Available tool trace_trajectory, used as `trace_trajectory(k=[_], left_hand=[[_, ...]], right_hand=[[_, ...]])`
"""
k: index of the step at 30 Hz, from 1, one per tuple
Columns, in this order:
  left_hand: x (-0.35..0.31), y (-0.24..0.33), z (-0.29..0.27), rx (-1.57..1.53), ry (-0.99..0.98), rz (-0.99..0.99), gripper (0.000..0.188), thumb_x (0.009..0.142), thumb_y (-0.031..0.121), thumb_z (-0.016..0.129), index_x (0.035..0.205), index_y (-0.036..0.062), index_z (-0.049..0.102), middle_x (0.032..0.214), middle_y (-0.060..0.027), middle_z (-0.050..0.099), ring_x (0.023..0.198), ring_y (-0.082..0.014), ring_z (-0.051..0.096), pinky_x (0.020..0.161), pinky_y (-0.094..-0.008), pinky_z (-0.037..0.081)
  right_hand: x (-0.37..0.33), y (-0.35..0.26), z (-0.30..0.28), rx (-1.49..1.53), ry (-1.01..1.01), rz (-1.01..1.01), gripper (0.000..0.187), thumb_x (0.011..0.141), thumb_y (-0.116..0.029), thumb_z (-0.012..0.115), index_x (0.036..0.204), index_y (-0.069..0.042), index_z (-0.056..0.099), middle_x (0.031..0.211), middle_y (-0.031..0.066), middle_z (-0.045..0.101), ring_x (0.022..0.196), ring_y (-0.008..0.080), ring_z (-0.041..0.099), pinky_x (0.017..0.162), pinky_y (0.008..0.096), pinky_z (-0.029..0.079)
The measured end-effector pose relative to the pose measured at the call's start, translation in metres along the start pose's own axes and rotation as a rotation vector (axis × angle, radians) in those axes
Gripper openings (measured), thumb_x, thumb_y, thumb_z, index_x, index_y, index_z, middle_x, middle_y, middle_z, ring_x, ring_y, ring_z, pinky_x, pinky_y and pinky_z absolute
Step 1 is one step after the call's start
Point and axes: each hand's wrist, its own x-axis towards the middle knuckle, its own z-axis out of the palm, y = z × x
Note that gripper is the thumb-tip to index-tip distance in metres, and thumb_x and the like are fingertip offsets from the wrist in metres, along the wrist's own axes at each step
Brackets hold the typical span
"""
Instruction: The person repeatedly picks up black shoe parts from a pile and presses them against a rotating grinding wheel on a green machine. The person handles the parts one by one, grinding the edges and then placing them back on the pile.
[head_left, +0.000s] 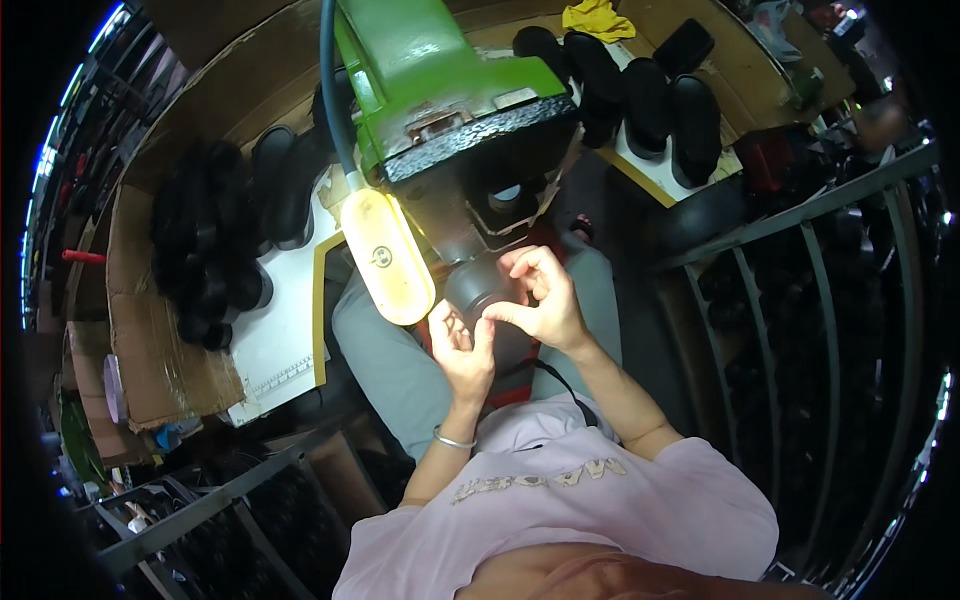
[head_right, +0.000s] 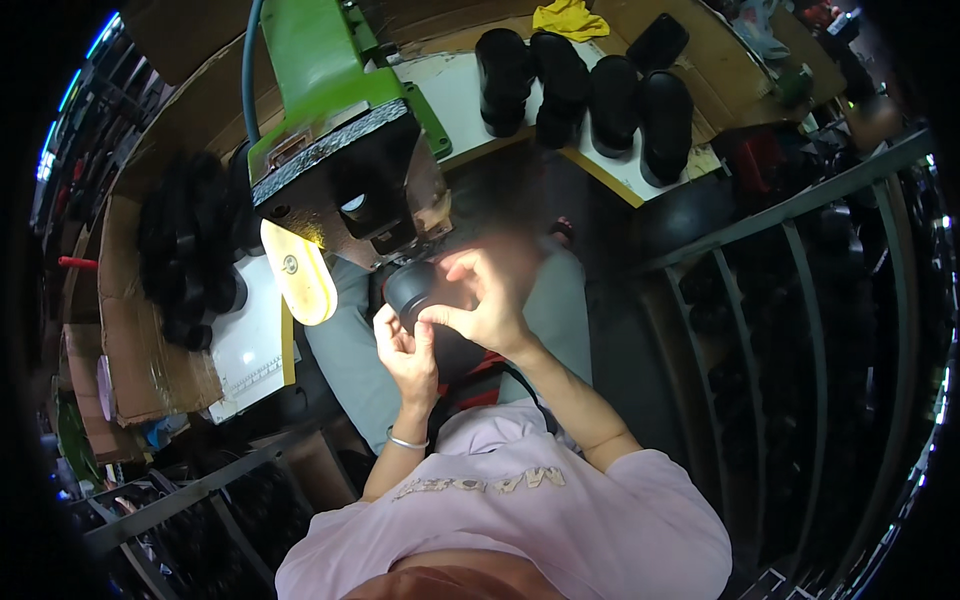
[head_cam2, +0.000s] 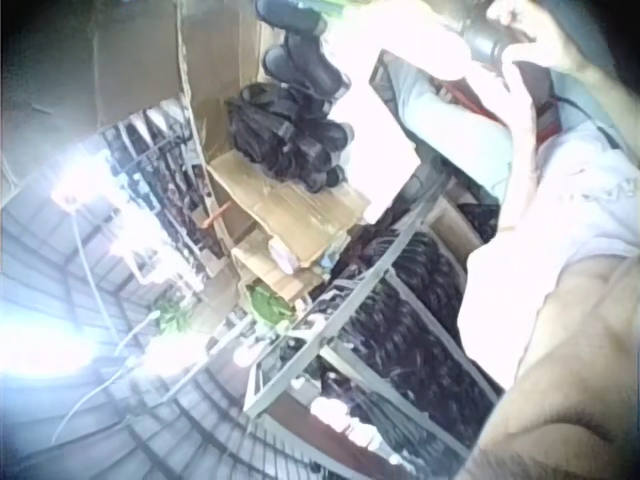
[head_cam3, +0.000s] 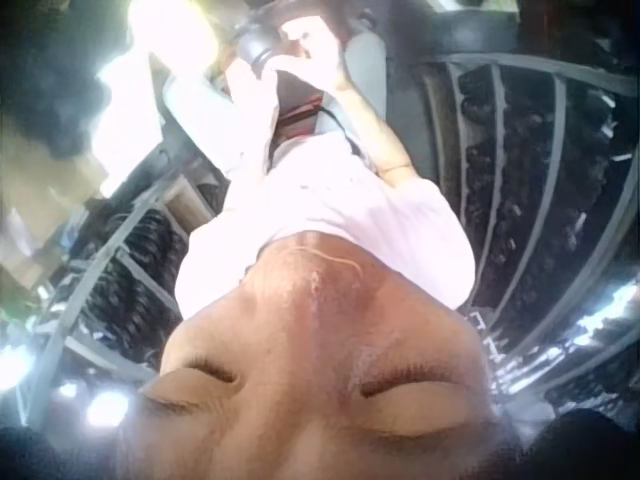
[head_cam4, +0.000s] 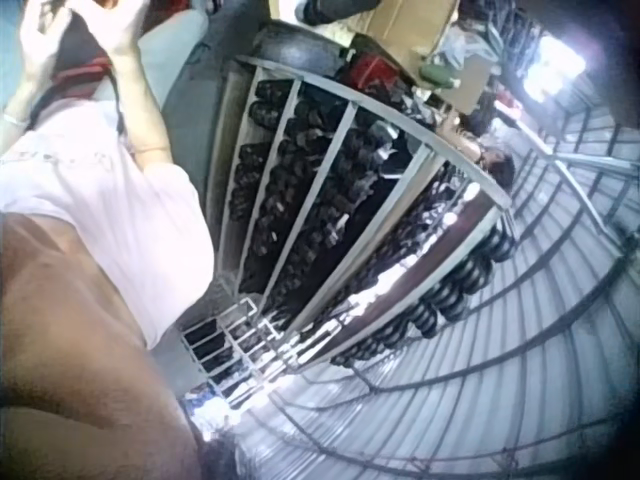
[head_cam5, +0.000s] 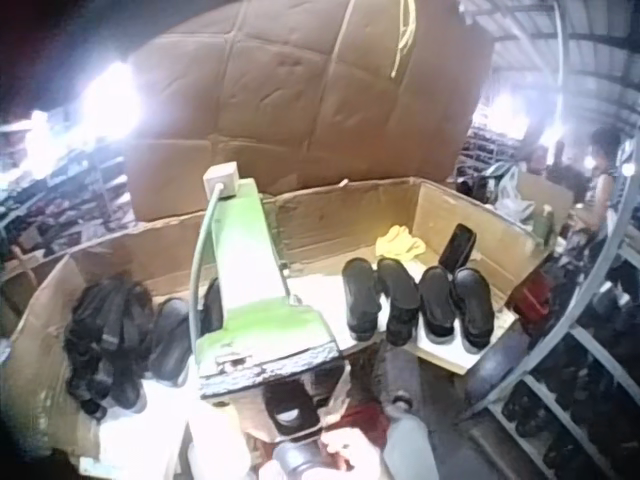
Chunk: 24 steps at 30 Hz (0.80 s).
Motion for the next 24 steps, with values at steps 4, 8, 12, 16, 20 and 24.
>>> trace_trajectory(k=[4,8,12,16,20,24], left_hand=[[0.01,0.003,-0.005,-0.02,-0.158,-0.041,0.051,0.084,0.001,0.073,0.127,-0.0057,0.047,0.121,-0.0128,0.057,0.111,-0.0193,0.057,0.098,-0.0303,0.045],[0.028,0.017,0.005,0.221,-0.253,-0.074,0.048,0.079,-0.002,0.077,0.121,-0.0061,0.055,0.114,-0.0124,0.062,0.107,-0.0198,0.059,0.096,-0.0308,0.047],[0.025,0.006,-0.003,-0.002,-0.192,-0.1,0.046,0.08,-0.004,0.074,0.121,-0.0054,0.055,0.113,-0.0121,0.062,0.1,-0.0175,0.061,0.088,-0.0272,0.049],[0.003,-0.005,-0.007,-0.119,-0.04,-0.096,0.042,0.086,0.009,0.071,0.12,-0.0041,0.05,0.11,-0.0115,0.062,0.096,-0.0162,0.06,0.085,-0.0269,0.048],[0.001,-0.013,-0.001,-0.137,0.178,0.034,0.046,0.087,0.019,0.071,0.121,-0.0012,0.048,0.108,-0.0098,0.061,0.096,-0.0163,0.059,0.087,-0.0288,0.047],[0.009,-0.006,-0.012,-0.193,0.061,0.054,0.058,0.091,0.04,0.065,0.124,-0.0028,0.045,0.111,-0.0113,0.059,0.095,-0.018,0.059,0.086,-0.0309,0.048]], right_hand=[[-0.006,0.007,-0.008,0.133,0.102,-0.04,0.055,0.064,-0.001,0.088,0.102,-0.005,0.049,0.107,0.0096,0.057,0.098,0.017,0.058,0.085,0.0311,0.049],[-0.008,-0.001,-0.015,0.178,0.198,0.007,0.05,0.073,-0.008,0.085,0.107,-0.002,0.049,0.106,0.0088,0.059,0.092,0.0142,0.061,0.077,0.0251,0.051],[-0.012,-0.007,-0.012,0.147,0.183,0.009,0.05,0.072,-0.006,0.085,0.107,-0.003,0.049,0.104,0.0077,0.059,0.09,0.013,0.061,0.074,0.0239,0.051],[-0.011,-0.011,-0.002,0.065,0.118,0.021,0.048,0.068,0.007,0.083,0.098,-0.004,0.046,0.105,0.0116,0.058,0.079,0.0063,0.054,0.063,0.0184,0.044],[0.006,-0.018,0.01,-0.193,0.036,-0.012,0.048,0.063,0.003,0.087,0.093,-0.005,0.049,0.094,0.0057,0.063,0.056,-0.0016,0.037,0.046,0.0156,0.032],[0.013,-0.045,0.002,-0.231,-0.089,0.047,0.056,0.066,-0.012,0.088,0.11,-0.004,0.056,0.091,0.0046,0.063,0.066,0.0063,0.049,0.058,0.0231,0.042]])
